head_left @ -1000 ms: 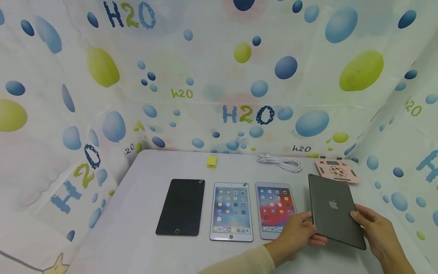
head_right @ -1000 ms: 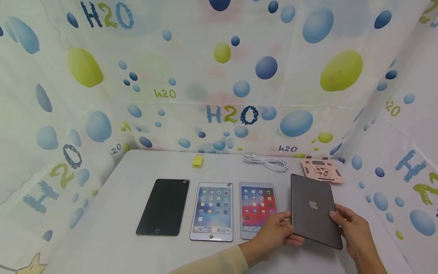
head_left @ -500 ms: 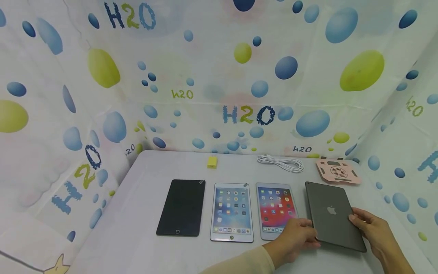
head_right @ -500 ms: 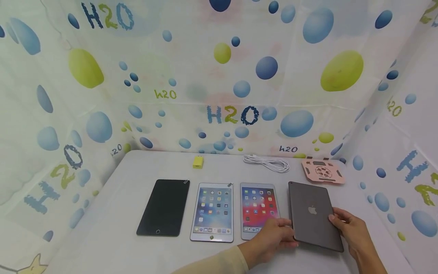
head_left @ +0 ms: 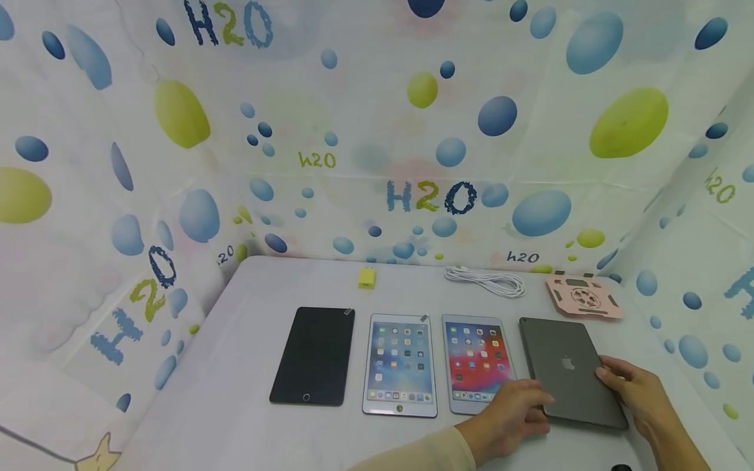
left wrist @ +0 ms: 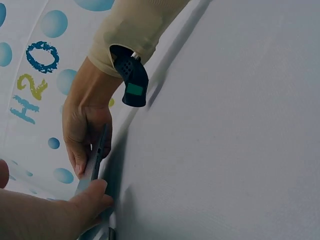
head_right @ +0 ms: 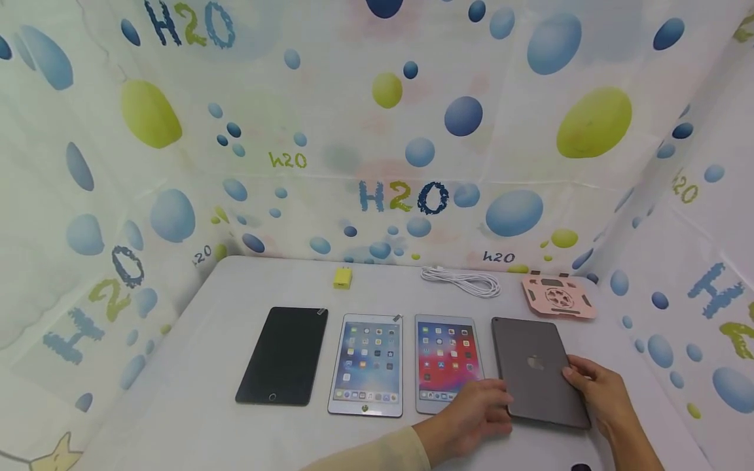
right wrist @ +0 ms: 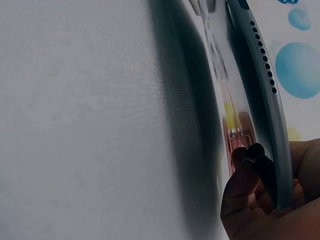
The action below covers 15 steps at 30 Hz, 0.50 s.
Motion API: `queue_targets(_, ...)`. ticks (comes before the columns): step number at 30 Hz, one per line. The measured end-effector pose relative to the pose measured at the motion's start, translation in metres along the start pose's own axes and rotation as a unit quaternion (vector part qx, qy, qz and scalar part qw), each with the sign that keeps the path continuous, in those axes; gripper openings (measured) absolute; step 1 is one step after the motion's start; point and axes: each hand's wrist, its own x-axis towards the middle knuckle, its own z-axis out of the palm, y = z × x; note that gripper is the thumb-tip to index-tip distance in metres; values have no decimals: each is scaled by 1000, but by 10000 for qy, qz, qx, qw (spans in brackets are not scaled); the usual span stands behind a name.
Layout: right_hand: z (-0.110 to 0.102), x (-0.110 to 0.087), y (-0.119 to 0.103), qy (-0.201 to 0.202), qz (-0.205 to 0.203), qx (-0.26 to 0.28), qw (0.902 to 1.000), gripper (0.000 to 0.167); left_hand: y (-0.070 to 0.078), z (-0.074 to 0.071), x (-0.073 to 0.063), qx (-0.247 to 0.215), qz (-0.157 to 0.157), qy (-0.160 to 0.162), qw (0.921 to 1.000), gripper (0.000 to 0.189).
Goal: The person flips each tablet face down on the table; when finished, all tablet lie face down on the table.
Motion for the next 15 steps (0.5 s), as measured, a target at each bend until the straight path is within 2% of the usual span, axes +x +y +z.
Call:
queue_targets(5, 3, 6, -2, 66, -209, -440, 9988, 71, -2, 1, 2, -108, 3, -67, 9999, 58)
queue_targets(15, 8, 7, -3, 177, -361, -869, 9954, 65, -2, 2, 6, -73, 131, -312, 9994, 64)
